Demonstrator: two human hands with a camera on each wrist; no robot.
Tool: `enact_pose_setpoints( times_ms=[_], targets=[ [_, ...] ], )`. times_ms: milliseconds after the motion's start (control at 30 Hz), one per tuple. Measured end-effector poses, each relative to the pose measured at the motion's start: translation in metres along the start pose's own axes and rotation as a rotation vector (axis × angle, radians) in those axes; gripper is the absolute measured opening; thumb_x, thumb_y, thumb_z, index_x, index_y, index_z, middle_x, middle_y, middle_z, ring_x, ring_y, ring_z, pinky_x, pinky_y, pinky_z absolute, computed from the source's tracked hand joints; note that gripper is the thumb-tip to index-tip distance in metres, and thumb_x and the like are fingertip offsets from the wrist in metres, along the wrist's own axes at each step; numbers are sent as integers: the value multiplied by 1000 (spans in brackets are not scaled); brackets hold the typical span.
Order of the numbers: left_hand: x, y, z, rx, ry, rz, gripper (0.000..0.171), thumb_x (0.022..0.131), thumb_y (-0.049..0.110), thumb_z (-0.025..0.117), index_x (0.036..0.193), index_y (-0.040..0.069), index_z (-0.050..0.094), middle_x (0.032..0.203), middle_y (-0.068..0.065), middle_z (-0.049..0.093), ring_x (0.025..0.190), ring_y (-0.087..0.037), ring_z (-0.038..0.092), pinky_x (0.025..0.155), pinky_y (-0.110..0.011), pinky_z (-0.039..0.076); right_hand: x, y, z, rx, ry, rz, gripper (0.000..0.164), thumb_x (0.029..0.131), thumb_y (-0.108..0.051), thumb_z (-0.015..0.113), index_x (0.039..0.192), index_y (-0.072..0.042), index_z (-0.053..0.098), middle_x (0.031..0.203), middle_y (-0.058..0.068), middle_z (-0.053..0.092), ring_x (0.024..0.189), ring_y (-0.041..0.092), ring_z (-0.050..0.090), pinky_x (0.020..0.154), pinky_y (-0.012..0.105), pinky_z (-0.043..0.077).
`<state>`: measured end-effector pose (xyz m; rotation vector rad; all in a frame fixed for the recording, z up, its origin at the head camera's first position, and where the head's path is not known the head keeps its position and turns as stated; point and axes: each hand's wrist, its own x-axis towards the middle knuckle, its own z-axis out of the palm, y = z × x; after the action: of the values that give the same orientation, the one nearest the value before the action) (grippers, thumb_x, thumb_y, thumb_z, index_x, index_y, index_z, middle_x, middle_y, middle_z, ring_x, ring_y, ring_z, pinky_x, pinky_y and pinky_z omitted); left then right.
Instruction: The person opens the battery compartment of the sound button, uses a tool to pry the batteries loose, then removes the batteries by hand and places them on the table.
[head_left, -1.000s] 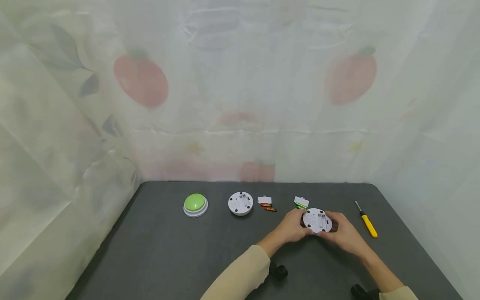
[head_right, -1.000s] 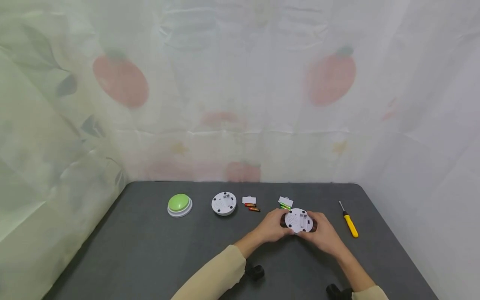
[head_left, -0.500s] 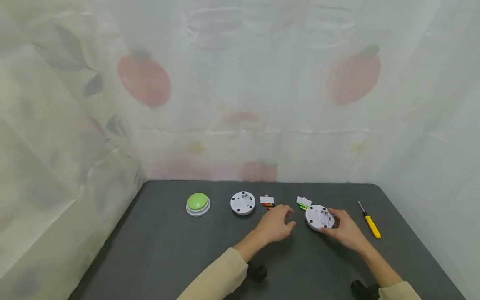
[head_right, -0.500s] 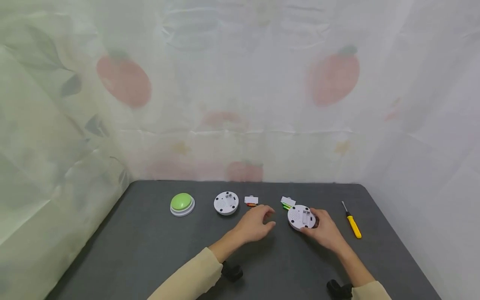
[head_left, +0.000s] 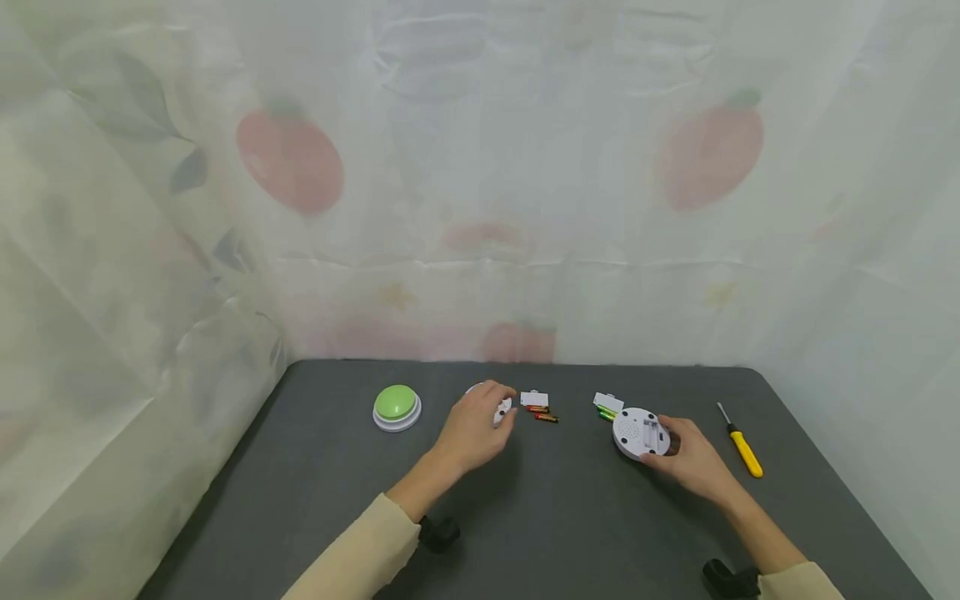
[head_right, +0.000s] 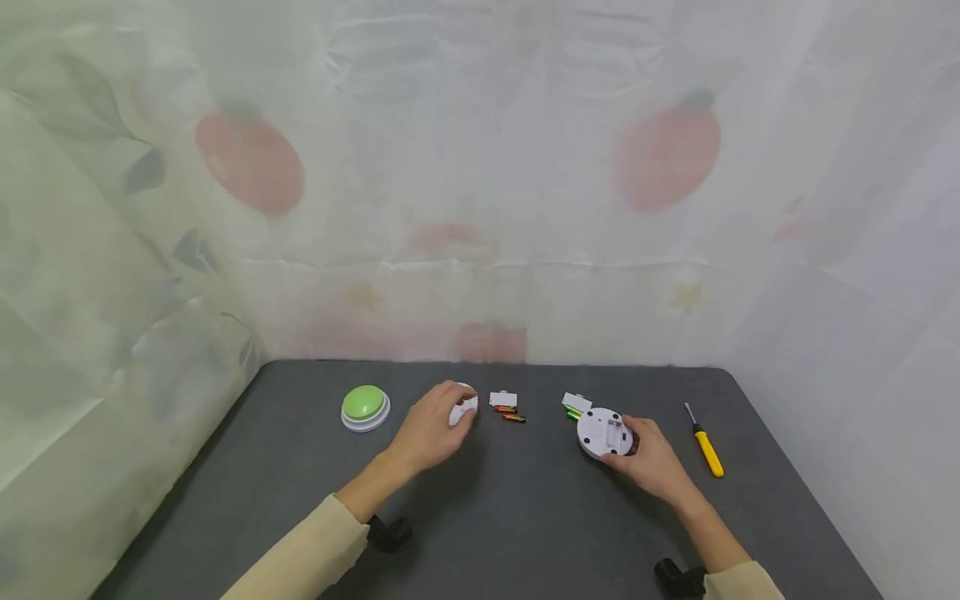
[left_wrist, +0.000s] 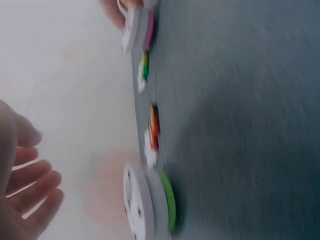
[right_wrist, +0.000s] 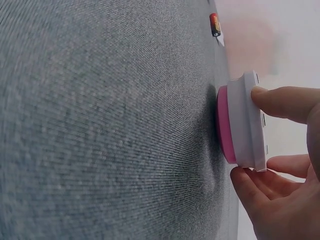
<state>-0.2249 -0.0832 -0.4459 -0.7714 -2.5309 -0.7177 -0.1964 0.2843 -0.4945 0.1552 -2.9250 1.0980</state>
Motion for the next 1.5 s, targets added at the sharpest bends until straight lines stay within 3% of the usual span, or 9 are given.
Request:
enact_pose_setpoints(
  times_ms=[267, 467, 667, 867, 1033, 1167, 1500],
  targets=[
    [-7, -53, -29, 67, 121, -63, 25, 94, 17, 67, 116, 6, 69, 113, -8, 66, 106, -30, 62, 89, -46, 50, 1, -5, 0, -37, 27, -19, 84, 86, -31, 81, 143, 16, 42, 136, 34, 46, 106, 36, 58, 90, 51, 51],
    [-18, -95, -45, 97, 129, -168, 39, 94, 25, 70, 126, 4, 64, 124, -14, 63, 116, -37, 57, 98, -53, 45, 2, -5, 1, -48, 38, -20, 85, 86, -32, 81, 143, 17, 41, 135, 34, 45, 105, 37, 57, 89, 51, 50],
    [-32, -128, -46, 20, 76, -307, 58, 94, 35, 72, 140, 3, 54, 138, -20, 51, 127, -42, 46, 103, -60, 38, 3, -7, 0, -67, 39, -6, 86, 86, -33, 82, 143, 17, 41, 136, 35, 45, 107, 39, 57, 90, 53, 49],
    [-47, -157, -45, -161, 48, -465, 76, 90, 40, 77, 148, 4, 45, 147, -22, 40, 135, -43, 37, 104, -63, 36, 4, -7, -1, -67, 42, -10, 86, 85, -32, 82, 142, 17, 42, 136, 35, 44, 106, 39, 57, 90, 53, 50],
    [-58, -174, -45, -318, 21, -614, 88, 87, 41, 80, 154, 4, 36, 151, -24, 33, 140, -43, 34, 107, -61, 34, 5, -4, 2, -72, 44, -18, 86, 85, -32, 82, 143, 17, 41, 137, 36, 43, 108, 40, 56, 92, 55, 48],
    [-65, -184, -44, -329, -35, -671, 94, 87, 42, 80, 156, 2, 31, 151, -27, 32, 140, -44, 34, 108, -61, 34, 5, -4, 3, -67, 43, -25, 87, 86, -34, 81, 143, 17, 41, 138, 36, 43, 111, 42, 55, 94, 57, 47],
    [-70, -190, -42, -361, -89, -652, 99, 81, 32, 87, 153, -6, 31, 145, -29, 39, 131, -44, 43, 106, -59, 36, 0, -10, -1, -57, 37, -9, 88, 86, -34, 81, 145, 16, 39, 139, 36, 40, 116, 47, 52, 97, 61, 44]
  ],
)
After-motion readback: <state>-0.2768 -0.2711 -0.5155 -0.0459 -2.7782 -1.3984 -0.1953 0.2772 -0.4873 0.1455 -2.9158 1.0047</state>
